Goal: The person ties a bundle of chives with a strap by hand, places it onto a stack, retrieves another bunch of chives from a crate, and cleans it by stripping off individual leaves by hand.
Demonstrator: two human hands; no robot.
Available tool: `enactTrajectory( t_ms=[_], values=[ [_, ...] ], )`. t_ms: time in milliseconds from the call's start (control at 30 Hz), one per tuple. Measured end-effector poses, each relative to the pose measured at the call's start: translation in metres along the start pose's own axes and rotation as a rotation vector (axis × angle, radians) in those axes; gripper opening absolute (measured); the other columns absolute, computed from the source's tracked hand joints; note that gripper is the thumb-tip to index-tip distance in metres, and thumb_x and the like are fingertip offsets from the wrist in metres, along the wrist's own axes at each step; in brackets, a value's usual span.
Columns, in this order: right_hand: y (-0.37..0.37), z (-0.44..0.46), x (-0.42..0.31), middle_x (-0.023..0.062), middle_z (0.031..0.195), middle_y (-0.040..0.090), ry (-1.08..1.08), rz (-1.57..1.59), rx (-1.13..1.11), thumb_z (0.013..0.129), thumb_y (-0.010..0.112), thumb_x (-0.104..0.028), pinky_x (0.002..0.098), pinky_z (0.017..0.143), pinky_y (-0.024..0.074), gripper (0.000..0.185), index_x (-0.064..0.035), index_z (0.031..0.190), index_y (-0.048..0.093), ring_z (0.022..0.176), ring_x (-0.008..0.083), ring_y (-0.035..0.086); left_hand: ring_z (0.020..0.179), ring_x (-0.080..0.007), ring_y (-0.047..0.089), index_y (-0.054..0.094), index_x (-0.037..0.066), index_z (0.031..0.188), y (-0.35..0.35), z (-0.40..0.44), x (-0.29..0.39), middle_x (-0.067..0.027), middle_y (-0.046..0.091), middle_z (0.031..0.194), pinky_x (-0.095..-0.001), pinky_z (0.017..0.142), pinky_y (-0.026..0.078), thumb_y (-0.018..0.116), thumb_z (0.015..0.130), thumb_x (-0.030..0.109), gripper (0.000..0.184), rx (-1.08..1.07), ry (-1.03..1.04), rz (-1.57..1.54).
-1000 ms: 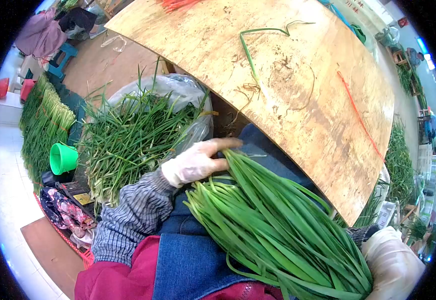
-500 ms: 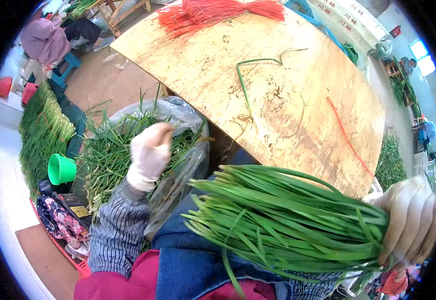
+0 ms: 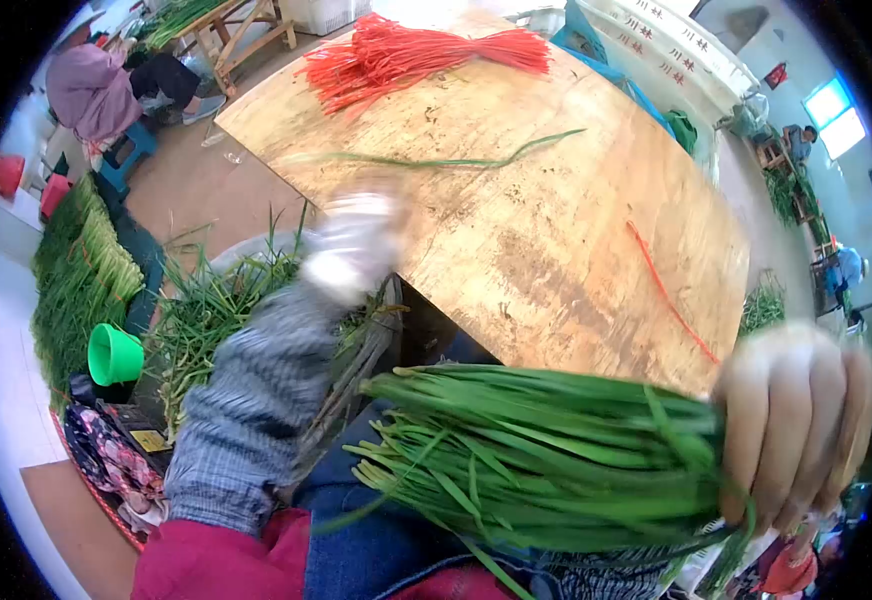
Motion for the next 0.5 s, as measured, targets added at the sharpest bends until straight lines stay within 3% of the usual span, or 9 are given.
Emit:
enactTrajectory(
  t_ms=[67,100,167,233,333,367,400,433,500],
  values=[
    [-0.022,0.005,0.013,0.0174,0.076,0.061,-0.061,-0.104,0.279,0.084,0.049,-0.004,0.0307,0.062,0.0533,0.013,0.0088,0.086,0.051,0.07,0.0207,0.061,0.084,-0.0306,0.06,0.061,0.0,0.095,-0.041,-0.044,-0.086,-0.0199,0.061,0.092,-0.0403,0.077,0.046,0.053,0.082,0.021,0.026,-0.061,-0.371,0.103],
    [-0.036,0.006,0.022,0.015,0.077,0.061,-0.065,-0.16,0.433,0.086,0.047,-0.006,0.0284,0.063,0.0521,0.015,0.0082,0.089,0.049,0.071,0.0184,0.06,0.085,-0.03,0.059,0.061,-0.001,0.098,-0.059,-0.072,-0.114,-0.0203,0.062,0.09,-0.0375,0.08,0.045,0.055,0.082,0.021,0.028,0.091,-0.392,0.243],
    [-0.069,0.007,0.035,0.0101,0.081,0.061,-0.036,-0.227,0.689,0.089,0.044,-0.01,0.0238,0.065,0.0497,0.019,0.007,0.097,0.046,0.074,0.0136,0.059,0.078,-0.0323,0.06,0.064,-0.001,0.088,-0.068,-0.124,-0.154,-0.0221,0.06,0.084,-0.0399,0.07,0.047,0.058,0.079,0.021,0.024,0.257,-0.347,0.282],
    [-0.109,0.007,0.042,0.0069,0.084,0.06,0.025,-0.233,0.863,0.091,0.043,-0.013,0.0218,0.068,0.0483,0.022,0.0059,0.101,0.046,0.077,0.011,0.057,0.085,-0.0271,0.061,0.063,-0.001,0.098,-0.07,-0.152,-0.158,-0.0182,0.063,0.091,-0.0324,0.074,0.047,0.059,0.082,0.024,0.03,0.163,-0.425,-0.292],
    [-0.18,-0.007,0.047,0.0042,0.088,0.058,0.207,0.042,0.879,0.091,0.044,-0.014,0.0228,0.07,0.0476,0.023,0.0041,0.102,0.051,0.08,0.0104,0.056,0.091,-0.0148,0.059,0.058,0.001,0.112,-0.046,-0.166,-0.125,-0.0075,0.063,0.101,-0.0263,0.076,0.045,0.054,0.089,0.032,0.039,-0.08,-0.585,-1.02],
    [-0.198,-0.019,0.041,0.0061,0.085,0.062,0.347,-0.438,1.147,0.089,0.049,-0.018,0.0248,0.067,0.0505,0.02,0.0001,0.093,0.057,0.075,0.0126,0.06,0.091,-0.0184,0.059,0.055,-0.001,0.115,-0.044,-0.162,-0.111,-0.0109,0.06,0.108,-0.029,0.075,0.048,0.053,0.089,0.037,0.046,-0.086,-0.569,-1.195],
    [-0.215,-0.029,0.045,0.0054,0.074,0.062,0.289,-0.443,1.429,0.086,0.052,-0.022,0.0275,0.062,0.0513,0.02,-0.0025,0.086,0.059,0.062,0.0153,0.06,0.092,-0.0191,0.059,0.054,-0.002,0.116,-0.044,-0.155,-0.103,-0.0116,0.06,0.108,-0.0291,0.076,0.048,0.053,0.089,0.037,0.048,-0.099,-0.566,-1.286],
    [-0.233,-0.041,0.043,0.0071,0.073,0.063,0.398,-0.593,1.547,0.085,0.054,-0.023,0.028,0.061,0.0519,0.022,-0.0014,0.086,0.058,0.062,0.0173,0.061,0.092,-0.0198,0.059,0.052,-0.003,0.117,-0.044,-0.149,-0.096,-0.0123,0.059,0.109,-0.0293,0.076,0.048,0.052,0.089,0.038,0.05,-0.113,-0.561,-1.378],
    [-0.298,-0.077,0.049,0.0088,0.072,0.063,0.55,-0.485,1.427,0.085,0.053,-0.019,0.0267,0.063,0.0524,0.02,0.0,0.084,0.059,0.063,0.0189,0.062,0.093,-0.0196,0.059,0.052,-0.003,0.117,-0.051,-0.136,-0.09,-0.0126,0.059,0.108,-0.0293,0.077,0.048,0.053,0.089,0.037,0.049,-0.08,-0.559,-1.319]
  ],
)
Point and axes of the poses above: each hand's wrist, its own z-axis towards the middle knuckle, its own y-axis out of the palm, x = y × z, the point moved 8 cm from there along z, towards the middle knuckle
